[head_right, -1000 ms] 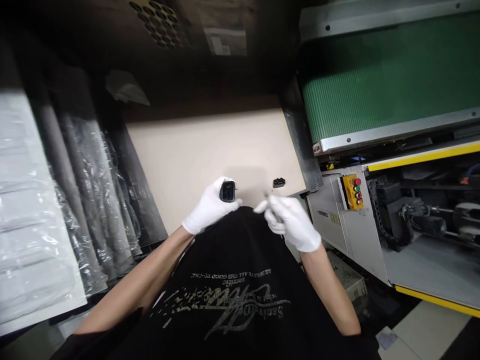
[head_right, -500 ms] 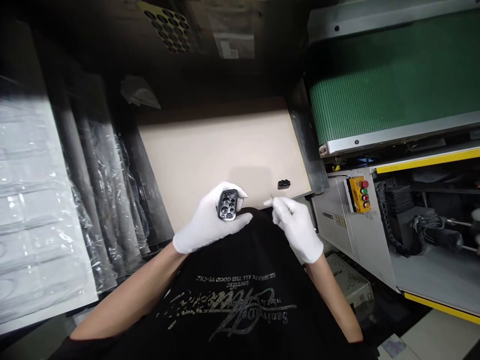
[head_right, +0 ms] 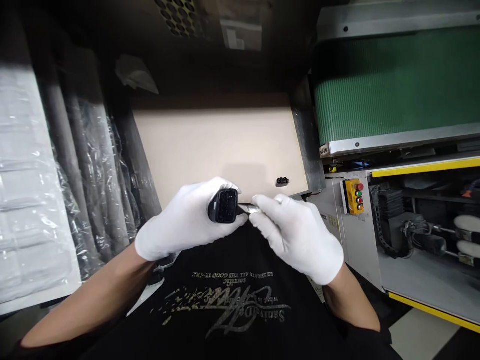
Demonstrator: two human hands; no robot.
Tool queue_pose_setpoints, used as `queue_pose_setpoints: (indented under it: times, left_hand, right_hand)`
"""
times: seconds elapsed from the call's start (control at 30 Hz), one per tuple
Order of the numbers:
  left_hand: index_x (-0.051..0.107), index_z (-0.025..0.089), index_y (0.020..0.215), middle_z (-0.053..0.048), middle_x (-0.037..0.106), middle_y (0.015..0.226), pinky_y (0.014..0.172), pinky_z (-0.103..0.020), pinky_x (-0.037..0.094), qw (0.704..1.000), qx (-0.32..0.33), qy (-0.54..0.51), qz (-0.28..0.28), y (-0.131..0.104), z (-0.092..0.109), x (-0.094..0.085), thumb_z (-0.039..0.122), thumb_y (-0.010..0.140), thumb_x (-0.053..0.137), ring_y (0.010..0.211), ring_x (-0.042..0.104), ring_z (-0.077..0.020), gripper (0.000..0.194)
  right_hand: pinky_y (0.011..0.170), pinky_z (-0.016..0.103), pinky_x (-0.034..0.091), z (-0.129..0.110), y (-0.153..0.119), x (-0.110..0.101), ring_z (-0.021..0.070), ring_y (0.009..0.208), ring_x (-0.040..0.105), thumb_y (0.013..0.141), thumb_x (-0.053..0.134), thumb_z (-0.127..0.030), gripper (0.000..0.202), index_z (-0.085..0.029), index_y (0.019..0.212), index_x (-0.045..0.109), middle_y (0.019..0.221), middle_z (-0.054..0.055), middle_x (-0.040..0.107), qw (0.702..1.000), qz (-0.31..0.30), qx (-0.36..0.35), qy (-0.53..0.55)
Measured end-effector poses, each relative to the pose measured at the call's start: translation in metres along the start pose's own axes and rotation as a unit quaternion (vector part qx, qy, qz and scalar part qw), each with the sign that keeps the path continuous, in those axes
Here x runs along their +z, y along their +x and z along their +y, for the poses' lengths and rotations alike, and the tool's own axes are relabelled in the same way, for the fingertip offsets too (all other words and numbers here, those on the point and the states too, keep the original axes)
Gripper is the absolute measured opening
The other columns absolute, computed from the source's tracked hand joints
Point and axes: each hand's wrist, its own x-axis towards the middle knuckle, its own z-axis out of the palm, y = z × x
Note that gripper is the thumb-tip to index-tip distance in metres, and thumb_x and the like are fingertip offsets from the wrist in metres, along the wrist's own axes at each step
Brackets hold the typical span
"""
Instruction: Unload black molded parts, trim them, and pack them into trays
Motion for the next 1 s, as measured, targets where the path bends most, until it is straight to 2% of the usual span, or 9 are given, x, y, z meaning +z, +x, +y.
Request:
queue_pose_setpoints:
  times: [0.17, 0.33, 0.47, 0.57, 0.7, 0.77, 0.87, 0.93, 1.0]
  left_hand:
    - [0.054, 0.021, 0.081, 0.000, 0.065, 0.074, 0.056, -0.030, 0.041, 0.999, 0.015, 0.028, -0.012, -0.004, -0.001, -0.007, 0.033, 0.086, 0.068, 0.058, 0.057, -0.0146, 0.018]
    - [0.058, 0.021, 0.086, 0.000, 0.068, 0.077, 0.057, -0.029, 0.044, 0.999, 0.007, -0.023, -0.021, -0.005, -0.004, -0.016, 0.034, 0.085, 0.070, 0.062, 0.062, -0.0153, 0.018]
    - [0.061, 0.021, 0.086, 0.003, 0.069, 0.073, 0.054, -0.025, 0.045, 0.984, 0.067, -0.115, -0.115, -0.002, -0.011, -0.024, 0.028, 0.080, 0.074, 0.060, 0.063, -0.0128, 0.016]
    - [0.063, 0.021, 0.084, 0.005, 0.068, 0.069, 0.052, -0.022, 0.045, 0.961, 0.120, -0.164, -0.187, 0.002, -0.019, -0.023, 0.021, 0.073, 0.076, 0.058, 0.063, -0.0116, 0.017]
    - [0.063, 0.020, 0.086, 0.005, 0.069, 0.070, 0.052, -0.022, 0.047, 0.941, 0.161, -0.200, -0.219, 0.007, -0.030, -0.012, 0.018, 0.071, 0.075, 0.058, 0.064, -0.0116, 0.019]
    - [0.064, 0.020, 0.088, 0.003, 0.071, 0.075, 0.055, -0.022, 0.050, 0.937, 0.182, -0.220, -0.201, 0.008, -0.034, -0.009, 0.018, 0.074, 0.074, 0.062, 0.065, -0.0121, 0.018]
    - [0.066, 0.019, 0.102, -0.001, 0.075, 0.089, 0.065, -0.025, 0.056, 0.939, 0.219, -0.233, -0.129, 0.009, -0.036, -0.011, 0.015, 0.079, 0.071, 0.073, 0.070, -0.0143, 0.024]
    - [0.066, 0.019, 0.113, -0.002, 0.076, 0.098, 0.075, -0.027, 0.059, 0.938, 0.253, -0.225, -0.076, 0.009, -0.034, -0.015, 0.012, 0.081, 0.069, 0.082, 0.072, -0.0158, 0.032]
    - [0.066, 0.020, 0.118, -0.004, 0.076, 0.105, 0.084, -0.029, 0.059, 0.933, 0.288, -0.210, -0.039, 0.008, -0.029, -0.022, 0.008, 0.084, 0.066, 0.090, 0.072, -0.0166, 0.037]
  right_hand:
    - [0.054, 0.029, 0.024, -0.018, 0.013, -0.014, 0.0121, 0.052, 0.042, 0.111, 0.048, -0.043, 0.033, -0.022, 0.095, 0.067, 0.065, -0.002, 0.055, 0.986, -0.058, -0.041, -0.149]
    - [0.059, 0.027, 0.034, -0.016, 0.026, -0.020, 0.0117, 0.061, 0.052, 0.107, 0.057, -0.031, 0.015, -0.024, 0.113, 0.069, 0.074, -0.003, 0.064, 0.991, -0.076, -0.105, -0.042]
    - [0.058, 0.026, 0.032, -0.012, 0.031, -0.010, 0.0091, 0.058, 0.048, 0.098, 0.058, -0.015, 0.029, -0.026, 0.122, 0.070, 0.070, -0.006, 0.063, 0.974, -0.103, -0.200, -0.007]
    - [0.053, 0.028, 0.023, -0.018, 0.033, -0.003, 0.0090, 0.053, 0.039, 0.093, 0.056, -0.011, 0.033, -0.027, 0.117, 0.071, 0.067, -0.007, 0.061, 0.955, -0.130, -0.250, -0.097]
    - [0.052, 0.033, 0.015, -0.022, 0.032, -0.001, 0.0111, 0.048, 0.034, 0.087, 0.054, -0.002, 0.026, -0.020, 0.094, 0.071, 0.056, -0.004, 0.054, 0.929, -0.053, -0.266, -0.253]
    - [0.051, 0.032, 0.019, -0.017, 0.027, -0.001, 0.0109, 0.048, 0.038, 0.087, 0.056, -0.002, 0.023, -0.020, 0.084, 0.069, 0.054, -0.004, 0.054, 0.945, 0.001, -0.244, -0.218]
    - [0.053, 0.027, 0.036, -0.001, 0.014, 0.004, 0.0104, 0.051, 0.048, 0.092, 0.066, -0.014, 0.010, -0.022, 0.088, 0.071, 0.060, -0.004, 0.061, 0.986, 0.084, -0.139, 0.019]
    - [0.054, 0.026, 0.040, 0.019, 0.007, 0.014, 0.0107, 0.052, 0.048, 0.098, 0.066, -0.027, 0.008, -0.022, 0.099, 0.073, 0.063, -0.005, 0.060, 0.968, 0.142, -0.014, 0.206]
    - [0.051, 0.026, 0.037, 0.052, 0.007, 0.028, 0.0110, 0.051, 0.042, 0.102, 0.060, -0.036, 0.021, -0.022, 0.112, 0.071, 0.064, -0.006, 0.056, 0.924, 0.173, 0.112, 0.321]
